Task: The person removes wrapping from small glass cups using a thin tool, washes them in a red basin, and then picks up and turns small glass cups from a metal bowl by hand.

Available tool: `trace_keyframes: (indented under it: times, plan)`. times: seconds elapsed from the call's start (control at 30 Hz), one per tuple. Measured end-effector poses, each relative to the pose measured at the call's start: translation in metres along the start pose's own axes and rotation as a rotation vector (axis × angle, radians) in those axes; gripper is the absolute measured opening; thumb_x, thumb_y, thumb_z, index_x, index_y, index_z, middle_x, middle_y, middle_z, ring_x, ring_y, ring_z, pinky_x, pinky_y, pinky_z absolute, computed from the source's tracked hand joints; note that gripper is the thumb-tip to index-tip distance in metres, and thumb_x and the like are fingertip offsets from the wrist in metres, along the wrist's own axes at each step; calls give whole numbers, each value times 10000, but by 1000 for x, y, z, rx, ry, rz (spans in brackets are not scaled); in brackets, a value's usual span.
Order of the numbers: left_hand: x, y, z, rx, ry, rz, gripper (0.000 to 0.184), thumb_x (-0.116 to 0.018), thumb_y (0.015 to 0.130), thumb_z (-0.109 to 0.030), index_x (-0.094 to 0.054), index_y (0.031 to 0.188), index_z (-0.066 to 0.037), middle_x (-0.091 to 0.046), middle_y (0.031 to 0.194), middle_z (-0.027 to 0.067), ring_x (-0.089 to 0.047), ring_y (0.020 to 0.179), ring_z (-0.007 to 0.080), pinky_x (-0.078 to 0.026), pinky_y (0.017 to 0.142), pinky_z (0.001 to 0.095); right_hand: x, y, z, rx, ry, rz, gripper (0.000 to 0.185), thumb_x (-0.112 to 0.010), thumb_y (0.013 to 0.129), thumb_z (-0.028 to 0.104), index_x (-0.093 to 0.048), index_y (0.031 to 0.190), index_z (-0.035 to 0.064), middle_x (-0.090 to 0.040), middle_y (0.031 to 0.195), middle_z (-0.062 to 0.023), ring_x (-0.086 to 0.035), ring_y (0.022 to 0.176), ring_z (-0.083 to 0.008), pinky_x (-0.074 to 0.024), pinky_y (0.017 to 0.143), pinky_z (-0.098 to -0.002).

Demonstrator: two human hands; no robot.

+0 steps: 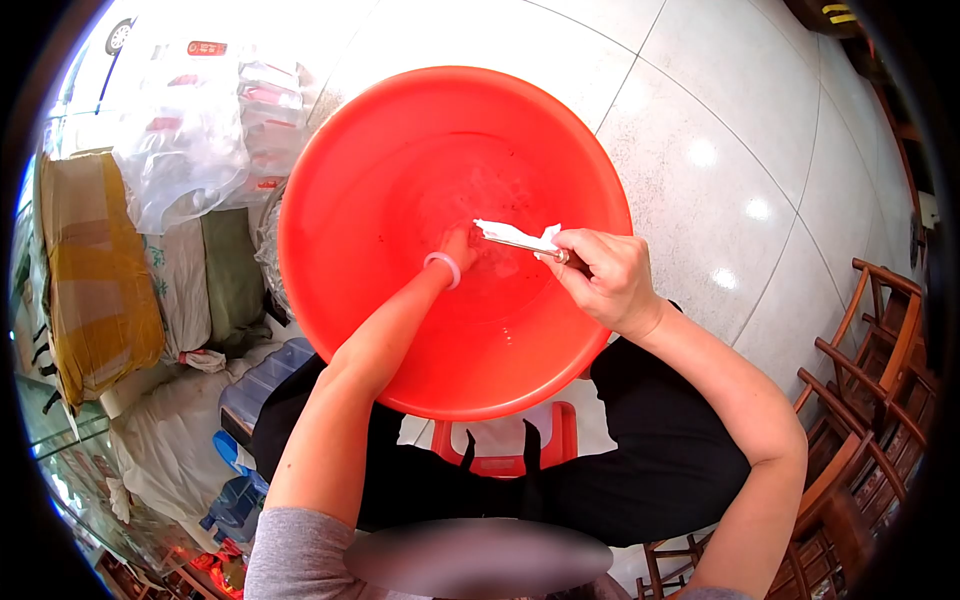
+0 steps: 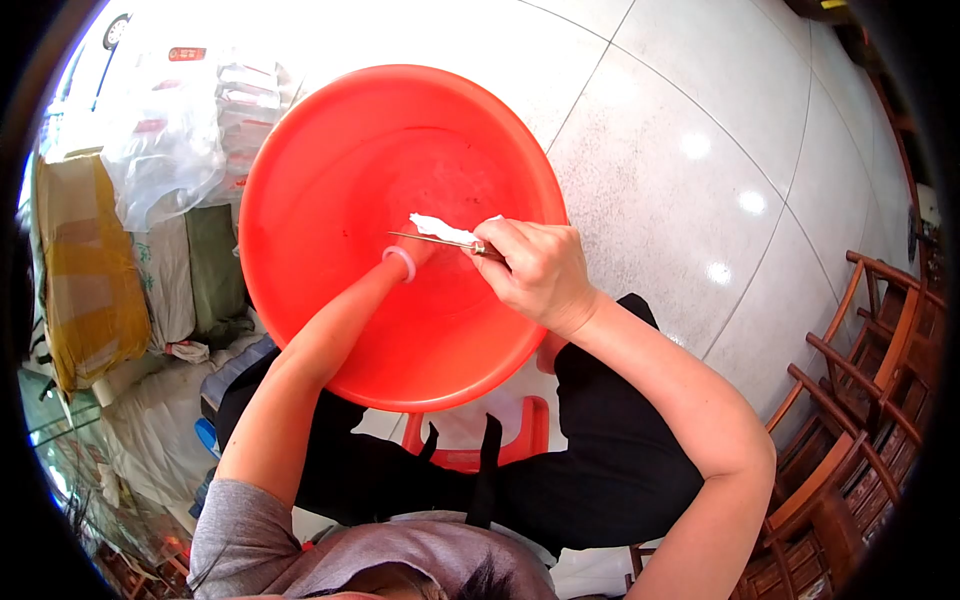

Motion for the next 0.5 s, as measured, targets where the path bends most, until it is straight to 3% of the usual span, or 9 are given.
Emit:
trace_keyframes:
  times: [0.13,0.33,0.4,0.5]
  plan:
    - [-7,5,8,-63,1,-4,393,-721,667,-132,-579,1026,-62,-614,1021,177,-566,992,361,-455,829,426,0,-1,-1,2,4,-1,126,-694,712,-4,-590,783,4,-594,599,-66,-588,486,-155,-436,432,-245]
    - [-12,9,17,16,38,39,364,-726,660,-154,-597,986,-57,-624,987,174,-568,973,362,-459,805,421,0,-1,-2,-3,-8,12,125,-695,718,-2,-596,794,0,-599,611,-67,-588,493,-155,-440,439,-247]
    - [-20,17,29,-58,84,27,320,-702,661,-131,-595,953,-53,-626,971,174,-571,960,367,-459,802,422,-1,-2,-2,-3,-2,13,124,-696,719,-1,-595,792,1,-601,617,-67,-589,497,-158,-442,442,-248]
    - [-12,10,19,-1,92,28,274,-653,653,-71,-582,917,-51,-622,953,177,-569,948,376,-458,805,431,0,-2,-2,-1,2,9,125,-697,719,1,-596,792,4,-600,619,-66,-588,496,-158,-442,442,-248]
Point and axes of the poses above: each hand's wrist, its own y-axis towards the middle knuckle, its own x-axis out of the back of the hand, z = x × y, the point moved 5 cm from there along y, towards the middle knuckle
